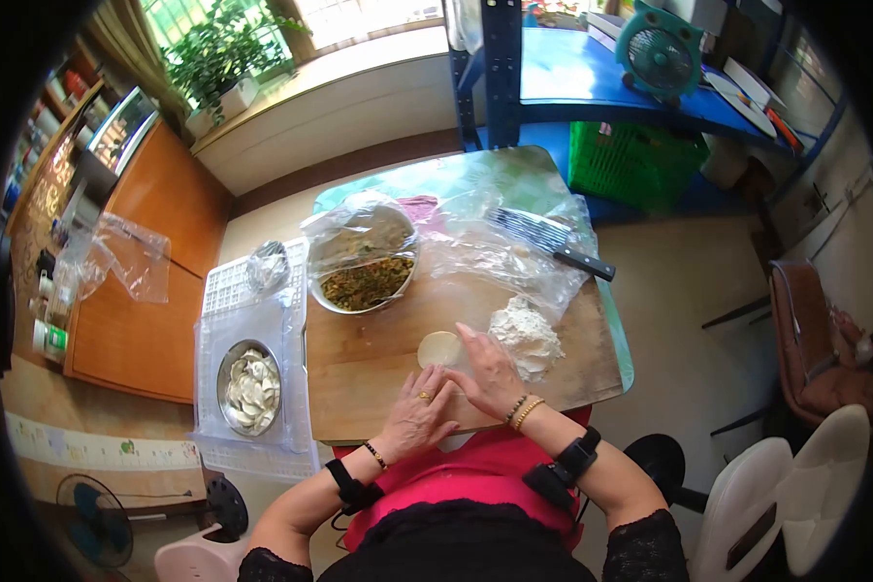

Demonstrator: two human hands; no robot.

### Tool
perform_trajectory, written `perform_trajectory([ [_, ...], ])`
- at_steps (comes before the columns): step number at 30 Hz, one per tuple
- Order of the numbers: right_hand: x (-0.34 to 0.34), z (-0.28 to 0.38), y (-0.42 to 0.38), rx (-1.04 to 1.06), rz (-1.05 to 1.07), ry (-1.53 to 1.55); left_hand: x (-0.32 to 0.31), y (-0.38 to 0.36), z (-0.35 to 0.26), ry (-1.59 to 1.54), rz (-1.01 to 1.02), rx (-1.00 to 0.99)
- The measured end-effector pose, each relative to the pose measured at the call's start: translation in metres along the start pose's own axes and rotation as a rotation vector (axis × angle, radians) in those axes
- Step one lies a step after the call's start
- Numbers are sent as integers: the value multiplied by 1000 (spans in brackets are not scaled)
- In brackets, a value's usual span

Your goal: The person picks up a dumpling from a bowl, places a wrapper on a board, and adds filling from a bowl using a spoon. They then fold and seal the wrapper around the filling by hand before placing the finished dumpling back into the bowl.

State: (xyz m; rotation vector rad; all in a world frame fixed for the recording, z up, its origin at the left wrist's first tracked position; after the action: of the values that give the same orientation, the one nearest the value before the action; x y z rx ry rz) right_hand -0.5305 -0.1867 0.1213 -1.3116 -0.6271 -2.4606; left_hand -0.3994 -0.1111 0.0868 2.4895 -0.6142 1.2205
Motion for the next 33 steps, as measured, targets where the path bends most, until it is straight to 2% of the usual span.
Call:
perform_trajectory([
  [3, -20, 18, 23, 130, 19, -123, -2, 2, 5, -35, 38, 48],
  [5, -46, 25, 30, 153, 115, -344, -5, 1, 9, -60, 25, 70],
  [6, -58, 23, 35, 75, 143, -416, -3, 1, 8, -59, 29, 57],
  [7, -65, 22, 38, 90, 165, -417, -2, 0, 8, -58, 35, 44],
  [9, -60, 10, 51, 7, 73, -415, 2, 0, 9, -80, -13, 43],
  [11, -57, 1, 64, 47, 57, -413, 5, 1, 11, -100, -69, 32],
  [13, -47, -7, 75, 13, -46, -396, 7, 5, 12, -85, -64, 26],
  [14, -56, -26, 77, -79, 42, -277, 9, 9, 13, -95, -84, 36],
  [16, -55, -37, 77, -112, 88, -241, 12, 14, 14, -154, -49, 131],
  [18, -54, -38, 71, -161, 130, -205, 11, 13, 15, -140, -130, 83],
  [20, -41, -11, 59, -7, 131, -173, 9, 11, 15, -122, -204, 28],
  [21, -39, -3, 54, -5, 141, -178, 6, 9, 14, -99, -195, -4],
  [23, -48, 27, 46, 227, 173, -353, 4, 6, 16, -82, -189, -29],
  [25, -60, 27, 49, 241, 146, -446, 1, 3, 19, -136, -116, -18],
  [27, -59, 15, 68, 66, 116, -493, 7, 7, 21, -127, -134, -9],
  [28, -62, 11, 72, 73, 116, -492, 9, 8, 20, -119, -152, -6],
  [30, -62, -13, 83, -72, 37, -282, 17, 15, 20, -150, -204, 79],
  [31, -63, -19, 86, -54, 35, -285, 21, 19, 24, -183, -248, 161],
  [33, -63, -43, 82, -284, 55, -104, 19, 25, 26, -149, -231, 152],
])
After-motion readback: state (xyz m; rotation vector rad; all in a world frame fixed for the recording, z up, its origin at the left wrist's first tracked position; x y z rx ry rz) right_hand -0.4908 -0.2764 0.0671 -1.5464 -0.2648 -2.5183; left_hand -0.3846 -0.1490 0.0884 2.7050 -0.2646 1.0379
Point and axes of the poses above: each hand's wrist, its own y-axis towards the middle knuckle, its own x-axis out of the back of the hand, z = x × y, the point moved 6 cm from there along y, towards the middle knuckle, and after that the axes turned 15 degrees about -y, right-handed, at the moved point
